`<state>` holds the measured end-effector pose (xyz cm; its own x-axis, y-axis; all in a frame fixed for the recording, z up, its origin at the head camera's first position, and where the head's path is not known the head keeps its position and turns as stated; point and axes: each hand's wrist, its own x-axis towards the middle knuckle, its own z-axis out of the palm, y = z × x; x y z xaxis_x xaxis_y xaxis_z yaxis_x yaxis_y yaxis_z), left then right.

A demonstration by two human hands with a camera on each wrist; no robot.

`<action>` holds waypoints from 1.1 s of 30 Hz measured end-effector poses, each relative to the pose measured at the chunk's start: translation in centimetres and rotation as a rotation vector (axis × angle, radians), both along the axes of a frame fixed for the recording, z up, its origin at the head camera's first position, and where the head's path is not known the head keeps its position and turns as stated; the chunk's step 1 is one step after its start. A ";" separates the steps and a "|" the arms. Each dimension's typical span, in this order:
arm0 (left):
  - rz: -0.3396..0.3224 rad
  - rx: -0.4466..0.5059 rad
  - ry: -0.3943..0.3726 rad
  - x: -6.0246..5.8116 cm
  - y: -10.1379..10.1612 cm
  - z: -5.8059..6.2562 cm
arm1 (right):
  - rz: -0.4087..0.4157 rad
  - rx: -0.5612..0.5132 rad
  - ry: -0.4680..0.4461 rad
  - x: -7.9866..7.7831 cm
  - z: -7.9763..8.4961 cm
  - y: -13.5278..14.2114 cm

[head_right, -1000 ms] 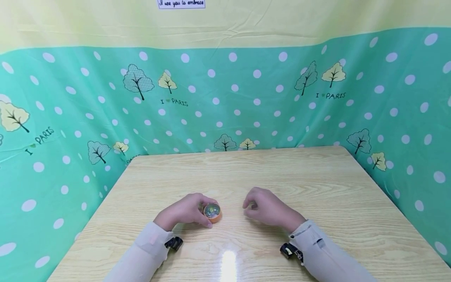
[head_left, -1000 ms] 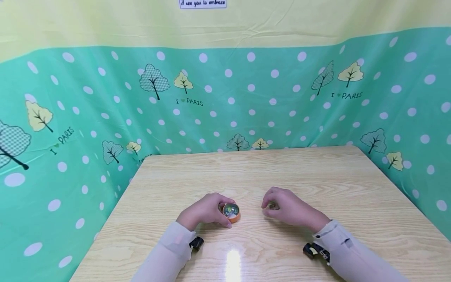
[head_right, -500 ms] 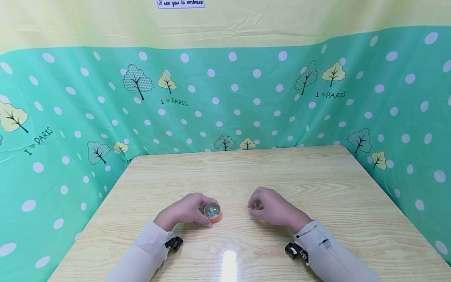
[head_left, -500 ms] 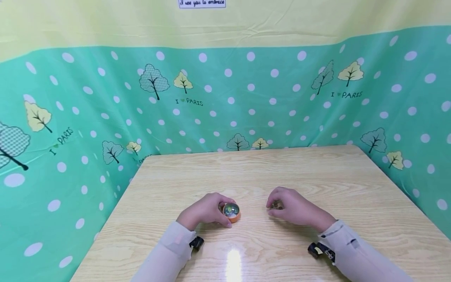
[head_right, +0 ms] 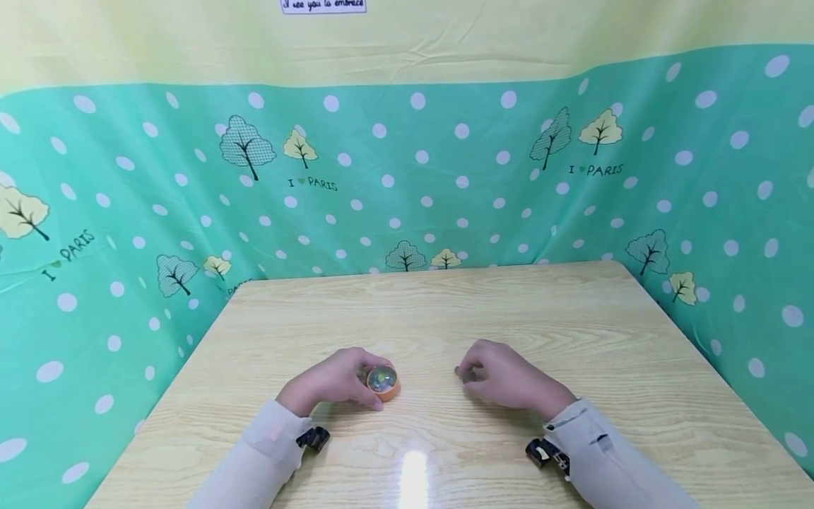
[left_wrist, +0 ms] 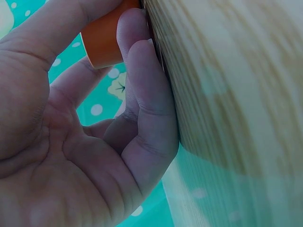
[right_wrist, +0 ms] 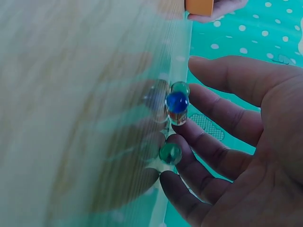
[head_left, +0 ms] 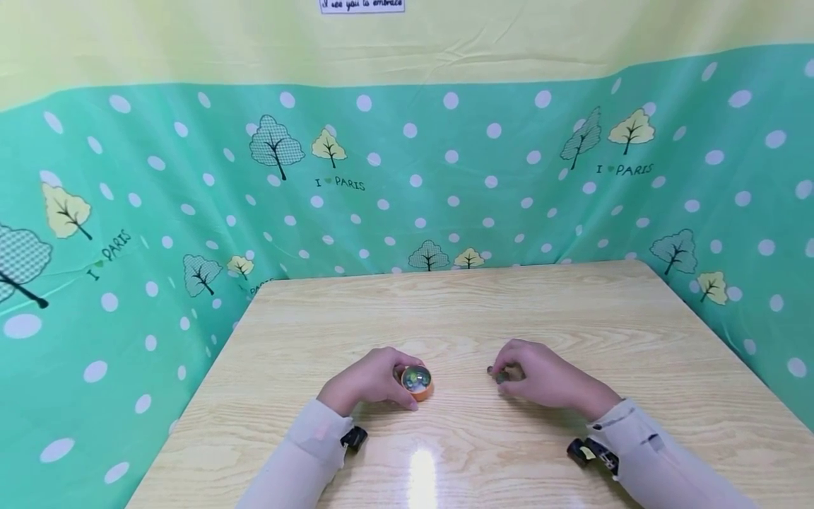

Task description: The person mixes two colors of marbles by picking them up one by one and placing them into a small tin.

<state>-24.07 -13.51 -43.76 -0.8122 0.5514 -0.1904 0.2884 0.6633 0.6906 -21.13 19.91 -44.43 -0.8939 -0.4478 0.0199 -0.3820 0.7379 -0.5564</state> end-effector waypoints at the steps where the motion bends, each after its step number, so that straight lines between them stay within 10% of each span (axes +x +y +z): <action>1: 0.003 0.000 -0.002 0.0 0.0 0.0 | -0.006 0.002 -0.007 0.0 0.0 0.1; 33: 0.009 -0.015 0.010 -0.2 0.0 -0.4 | 0.007 -0.002 -0.013 -0.9 -0.1 2.8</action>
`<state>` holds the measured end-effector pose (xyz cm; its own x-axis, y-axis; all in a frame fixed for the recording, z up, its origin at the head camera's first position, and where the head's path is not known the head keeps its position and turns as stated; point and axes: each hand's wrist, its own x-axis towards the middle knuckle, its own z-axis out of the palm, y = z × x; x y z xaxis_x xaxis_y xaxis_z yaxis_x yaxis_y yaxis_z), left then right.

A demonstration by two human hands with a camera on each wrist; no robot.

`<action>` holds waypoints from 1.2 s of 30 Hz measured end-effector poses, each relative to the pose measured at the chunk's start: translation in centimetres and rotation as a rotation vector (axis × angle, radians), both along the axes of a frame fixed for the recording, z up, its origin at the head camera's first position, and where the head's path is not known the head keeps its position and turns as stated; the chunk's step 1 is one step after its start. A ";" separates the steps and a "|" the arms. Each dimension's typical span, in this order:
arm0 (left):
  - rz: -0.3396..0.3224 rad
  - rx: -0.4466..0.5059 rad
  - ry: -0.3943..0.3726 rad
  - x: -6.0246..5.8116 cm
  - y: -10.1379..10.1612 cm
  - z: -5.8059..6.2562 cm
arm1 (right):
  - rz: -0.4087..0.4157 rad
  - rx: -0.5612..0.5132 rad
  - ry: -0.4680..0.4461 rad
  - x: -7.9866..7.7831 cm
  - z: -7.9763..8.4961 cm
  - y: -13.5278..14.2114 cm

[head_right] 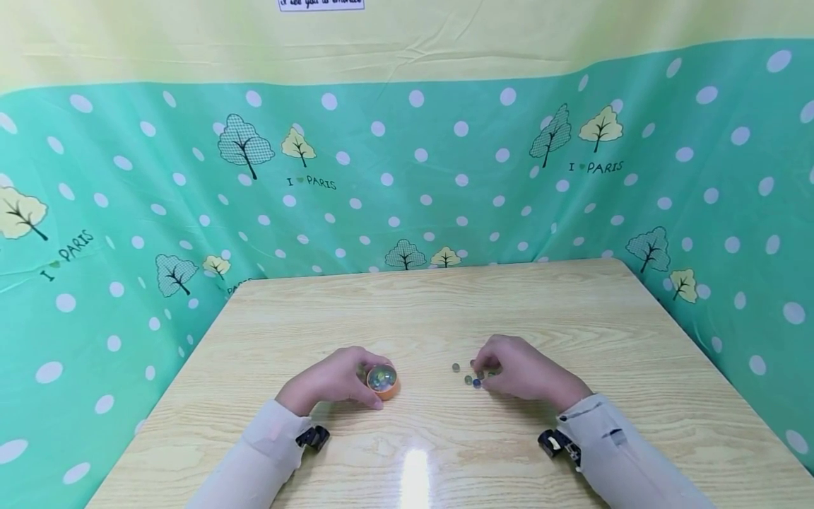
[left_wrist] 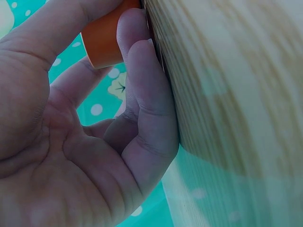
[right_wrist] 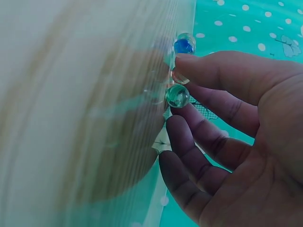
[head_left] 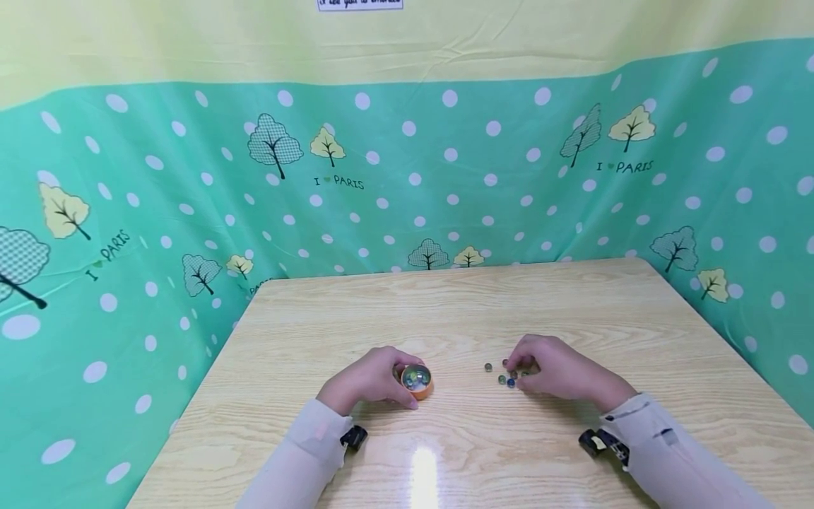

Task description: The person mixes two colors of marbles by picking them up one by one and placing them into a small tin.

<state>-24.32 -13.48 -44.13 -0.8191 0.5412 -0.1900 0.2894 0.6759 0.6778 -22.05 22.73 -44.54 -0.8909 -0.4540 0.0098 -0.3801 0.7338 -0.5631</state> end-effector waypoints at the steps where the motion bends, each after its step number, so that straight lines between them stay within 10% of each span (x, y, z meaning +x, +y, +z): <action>1: -0.002 -0.002 0.001 0.0 0.0 0.0 | 0.002 -0.004 -0.001 0.0 0.0 0.1; 36: 0.007 -0.013 0.003 0.1 0.0 0.1 | 0.019 -0.013 -0.002 -0.1 0.3 0.3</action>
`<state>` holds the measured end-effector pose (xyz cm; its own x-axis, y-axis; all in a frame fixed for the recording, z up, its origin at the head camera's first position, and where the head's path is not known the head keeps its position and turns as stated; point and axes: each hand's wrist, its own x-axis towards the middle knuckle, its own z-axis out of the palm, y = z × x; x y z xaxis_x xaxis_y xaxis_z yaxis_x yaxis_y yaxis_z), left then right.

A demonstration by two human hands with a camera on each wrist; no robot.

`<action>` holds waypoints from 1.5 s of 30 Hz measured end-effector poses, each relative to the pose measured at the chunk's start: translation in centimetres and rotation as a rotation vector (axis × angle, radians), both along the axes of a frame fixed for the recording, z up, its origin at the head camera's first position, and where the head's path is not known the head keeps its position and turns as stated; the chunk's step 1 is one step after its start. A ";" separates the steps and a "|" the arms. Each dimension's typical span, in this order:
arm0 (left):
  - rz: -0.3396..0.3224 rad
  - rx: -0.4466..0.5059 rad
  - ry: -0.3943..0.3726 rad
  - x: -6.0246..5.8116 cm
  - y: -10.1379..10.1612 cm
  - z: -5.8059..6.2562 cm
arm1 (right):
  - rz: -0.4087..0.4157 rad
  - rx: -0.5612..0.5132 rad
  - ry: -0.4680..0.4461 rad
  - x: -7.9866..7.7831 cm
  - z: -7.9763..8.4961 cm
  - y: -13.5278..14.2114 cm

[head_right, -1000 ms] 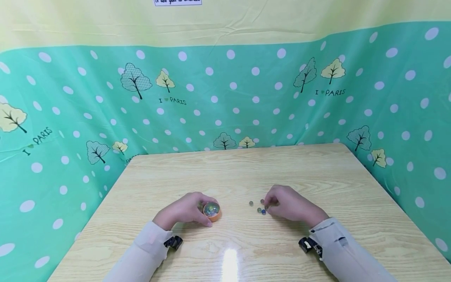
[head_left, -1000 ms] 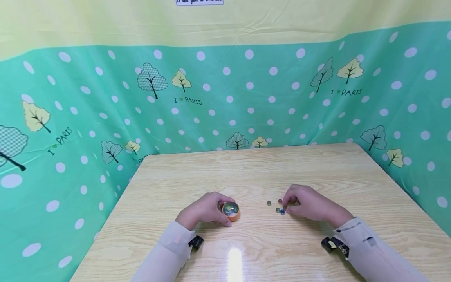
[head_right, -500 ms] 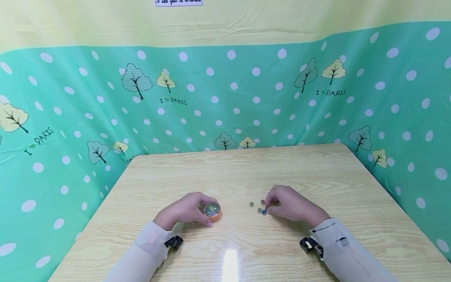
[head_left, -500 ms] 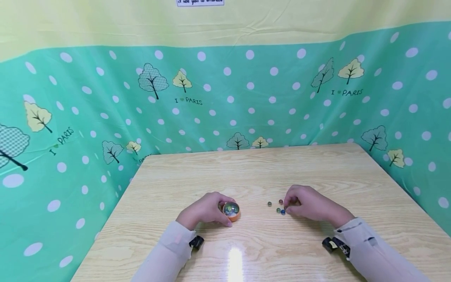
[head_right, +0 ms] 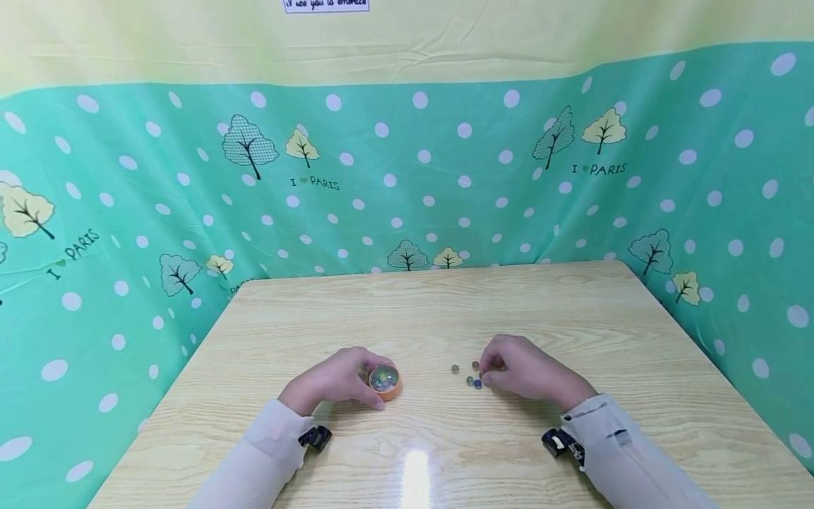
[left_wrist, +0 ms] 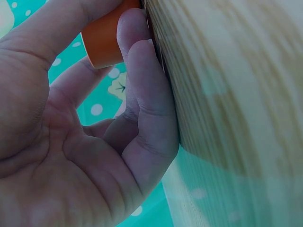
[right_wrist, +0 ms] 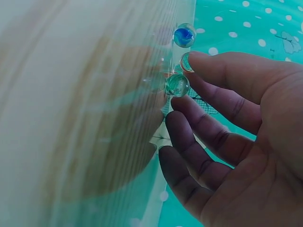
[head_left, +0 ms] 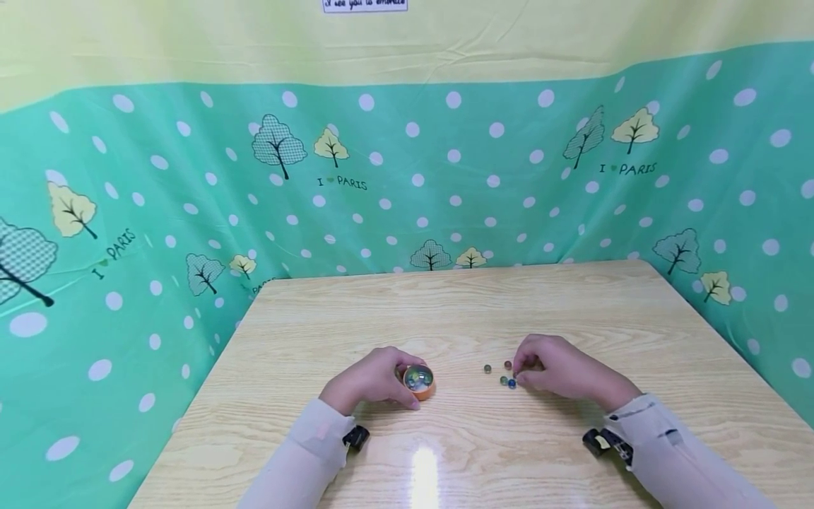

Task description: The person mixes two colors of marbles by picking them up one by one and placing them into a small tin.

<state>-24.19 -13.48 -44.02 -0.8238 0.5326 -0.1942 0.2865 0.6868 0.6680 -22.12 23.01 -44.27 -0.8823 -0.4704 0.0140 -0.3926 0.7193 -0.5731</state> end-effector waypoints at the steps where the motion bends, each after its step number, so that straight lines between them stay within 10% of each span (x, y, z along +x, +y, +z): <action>1: -0.003 0.000 0.001 0.0 0.0 0.0 | 0.001 0.000 0.003 0.0 0.0 0.0; 45: 0.017 -0.010 -0.003 0.1 0.0 0.1 | 0.035 0.004 0.036 -0.6 1.5 -3.8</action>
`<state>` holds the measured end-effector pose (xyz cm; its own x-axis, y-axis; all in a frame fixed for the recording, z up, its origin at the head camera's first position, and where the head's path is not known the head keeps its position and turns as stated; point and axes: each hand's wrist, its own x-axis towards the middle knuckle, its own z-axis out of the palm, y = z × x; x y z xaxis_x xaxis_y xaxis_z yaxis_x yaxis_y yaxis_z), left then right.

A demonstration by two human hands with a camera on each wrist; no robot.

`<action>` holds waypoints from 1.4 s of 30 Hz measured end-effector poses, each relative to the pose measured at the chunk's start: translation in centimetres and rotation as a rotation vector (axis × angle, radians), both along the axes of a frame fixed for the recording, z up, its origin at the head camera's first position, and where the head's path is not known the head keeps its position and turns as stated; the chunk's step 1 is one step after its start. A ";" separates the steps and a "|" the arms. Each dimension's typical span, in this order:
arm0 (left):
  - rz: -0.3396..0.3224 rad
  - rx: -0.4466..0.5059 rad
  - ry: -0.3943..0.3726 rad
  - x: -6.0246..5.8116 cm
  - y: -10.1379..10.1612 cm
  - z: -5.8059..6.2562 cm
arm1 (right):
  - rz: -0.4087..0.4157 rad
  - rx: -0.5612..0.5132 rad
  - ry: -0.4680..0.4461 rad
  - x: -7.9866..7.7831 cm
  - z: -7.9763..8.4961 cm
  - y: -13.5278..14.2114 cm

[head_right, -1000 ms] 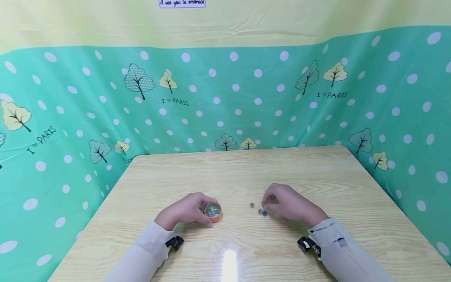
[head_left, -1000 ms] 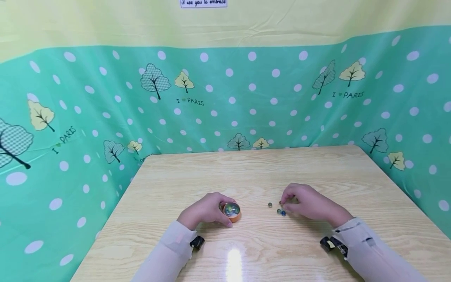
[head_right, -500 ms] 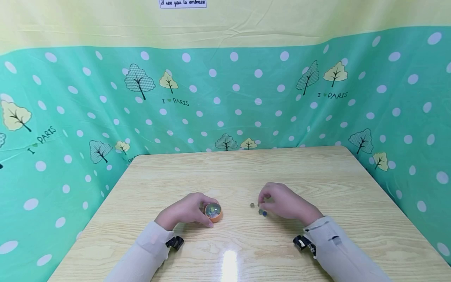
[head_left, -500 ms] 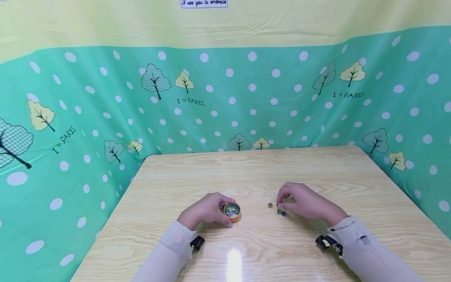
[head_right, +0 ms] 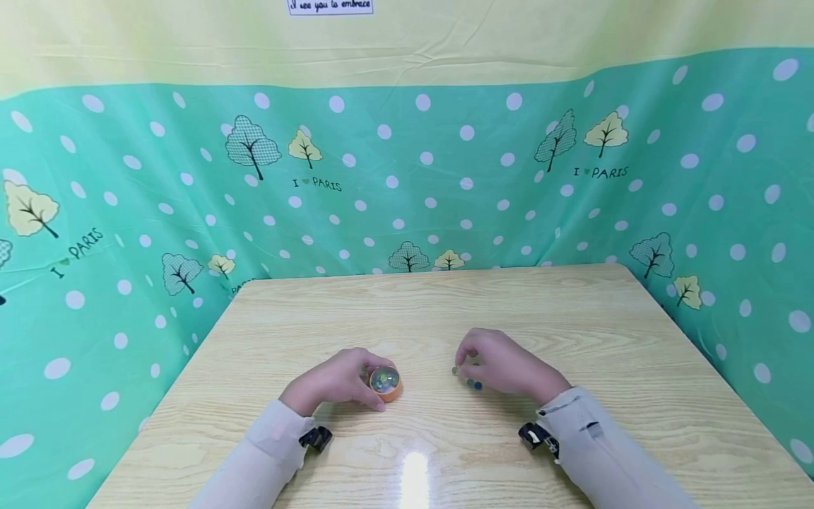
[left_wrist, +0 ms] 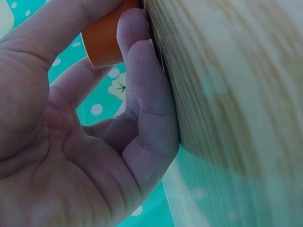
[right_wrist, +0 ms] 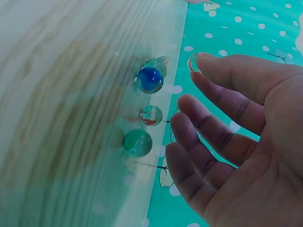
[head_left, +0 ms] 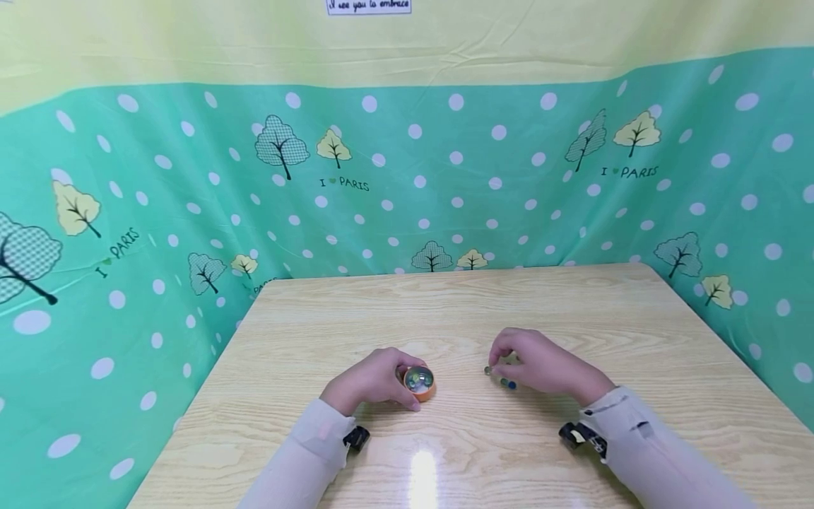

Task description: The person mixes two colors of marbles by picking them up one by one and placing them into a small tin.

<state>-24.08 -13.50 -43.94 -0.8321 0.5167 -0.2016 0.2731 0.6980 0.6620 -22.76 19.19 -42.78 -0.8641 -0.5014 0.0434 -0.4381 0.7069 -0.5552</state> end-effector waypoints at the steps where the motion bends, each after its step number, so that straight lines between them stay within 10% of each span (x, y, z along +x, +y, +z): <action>1: 0.002 0.000 -0.002 0.0 0.0 0.0 | 0.003 -0.002 0.001 0.0 0.0 -0.1; 42: -0.007 0.004 -0.015 -0.2 0.0 0.0 | 0.075 -0.014 0.008 -0.7 0.4 -5.0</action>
<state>-24.28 -13.52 -43.95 -0.8252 0.5235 -0.2123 0.2679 0.6935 0.6688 -23.43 14.15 -42.35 -0.8236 -0.5642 0.0578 -0.4942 0.6638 -0.5614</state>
